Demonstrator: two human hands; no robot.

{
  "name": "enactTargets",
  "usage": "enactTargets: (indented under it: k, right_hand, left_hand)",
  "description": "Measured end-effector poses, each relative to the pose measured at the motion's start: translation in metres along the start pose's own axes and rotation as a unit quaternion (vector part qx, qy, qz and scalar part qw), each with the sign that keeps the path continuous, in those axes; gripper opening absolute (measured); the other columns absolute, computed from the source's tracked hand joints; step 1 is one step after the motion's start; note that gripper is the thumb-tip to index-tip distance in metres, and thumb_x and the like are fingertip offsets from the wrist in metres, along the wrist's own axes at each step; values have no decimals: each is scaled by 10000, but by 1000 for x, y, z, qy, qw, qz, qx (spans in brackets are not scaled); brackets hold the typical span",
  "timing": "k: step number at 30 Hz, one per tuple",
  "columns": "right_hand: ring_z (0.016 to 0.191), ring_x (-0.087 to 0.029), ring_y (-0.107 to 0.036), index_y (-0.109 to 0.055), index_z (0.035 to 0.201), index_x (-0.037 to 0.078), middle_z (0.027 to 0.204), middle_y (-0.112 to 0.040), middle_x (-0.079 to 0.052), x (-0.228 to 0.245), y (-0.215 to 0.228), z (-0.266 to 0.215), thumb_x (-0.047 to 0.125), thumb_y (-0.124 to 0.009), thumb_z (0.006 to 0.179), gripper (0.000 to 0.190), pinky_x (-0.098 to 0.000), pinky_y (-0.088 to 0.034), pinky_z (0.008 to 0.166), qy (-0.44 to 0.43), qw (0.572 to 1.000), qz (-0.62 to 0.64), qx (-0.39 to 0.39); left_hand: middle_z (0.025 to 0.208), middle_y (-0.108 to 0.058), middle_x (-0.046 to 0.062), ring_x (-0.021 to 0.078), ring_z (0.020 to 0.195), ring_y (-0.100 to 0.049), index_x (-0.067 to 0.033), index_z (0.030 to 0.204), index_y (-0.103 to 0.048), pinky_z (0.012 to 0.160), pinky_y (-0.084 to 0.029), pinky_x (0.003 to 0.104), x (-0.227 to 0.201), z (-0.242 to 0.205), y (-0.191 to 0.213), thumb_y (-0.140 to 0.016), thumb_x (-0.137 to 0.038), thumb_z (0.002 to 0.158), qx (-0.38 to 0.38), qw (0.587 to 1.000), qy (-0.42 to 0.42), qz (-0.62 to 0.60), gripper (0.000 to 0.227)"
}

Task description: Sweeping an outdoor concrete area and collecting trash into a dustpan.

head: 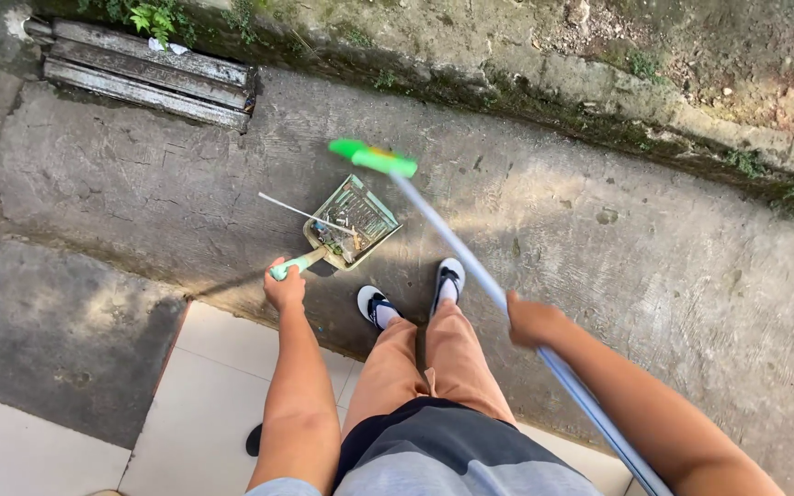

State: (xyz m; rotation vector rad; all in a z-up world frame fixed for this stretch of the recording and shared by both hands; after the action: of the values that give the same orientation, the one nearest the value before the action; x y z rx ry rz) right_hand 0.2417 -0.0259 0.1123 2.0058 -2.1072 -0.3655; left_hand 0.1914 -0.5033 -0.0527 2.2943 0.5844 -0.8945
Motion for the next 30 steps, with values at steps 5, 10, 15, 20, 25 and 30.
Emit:
enactTargets:
  k: [5,10,15,20,25,30]
  right_hand:
    - [1138,-421,-697,-337,1415,-45,1239,-678,-294,5,50,142,159,-635,886,640,-512,-567,942,-37,996,-16,-75]
    - [1162,-419,-668,-400,1335,-59,1270,-649,-304,-1,27,118,202,-667,857,606,-496,-548,963,53,995,-80,-21]
    - [1024,-426,-703,-243,1430,-30,1082,-681,-296,-28,83,42,113,-585,872,669,-522,-557,872,71,989,-130,-1]
    - [911,-400,-768,-290,1368,-118,981,-739,-301,-2,158,200,148,-646,859,676,-488,-615,751,54,992,-106,-39]
    - [967,-391,-731,-284,1404,-114,1055,-702,-298,-10,133,191,235,-712,840,790,-468,-585,816,66,989,-129,0]
    - [1009,-413,-718,-373,1336,-109,1045,-716,-291,-15,163,93,173,-610,860,602,-485,-562,887,129,977,-169,-24]
  left_hand:
    - [1165,-677,78,203,876,-698,-151,1244,-669,617,-637,339,26,0,-3,-736,-78,831,-19,998,30,-49,425]
    - [1201,-645,81,214,934,-682,-146,1258,-643,662,-669,366,42,-8,-3,-760,-92,832,-44,991,84,-93,445]
    - [1168,-675,88,236,919,-715,-151,1218,-660,669,-682,365,45,-11,-5,-765,-131,828,-90,987,114,-69,405]
    - [1118,-708,102,246,861,-730,-168,1176,-690,654,-658,366,42,-18,-13,-767,-156,825,-128,982,116,-79,359]
    - [1090,-710,93,245,798,-742,-180,1159,-702,640,-653,362,38,5,-30,-772,-166,810,-127,983,106,-78,356]
    - [1052,-740,115,242,746,-741,-166,1172,-711,613,-637,381,20,31,-28,-794,-152,792,-118,987,69,-81,389]
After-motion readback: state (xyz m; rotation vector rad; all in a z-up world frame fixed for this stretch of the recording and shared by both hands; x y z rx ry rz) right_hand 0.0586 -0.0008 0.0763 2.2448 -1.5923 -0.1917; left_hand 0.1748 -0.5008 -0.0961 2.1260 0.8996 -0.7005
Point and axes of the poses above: each hand's wrist, its own z-axis towards the middle knuckle, its own y-axis out of the back of the hand, x = y × z, the point moved 5 cm from there along z, towards the middle knuckle
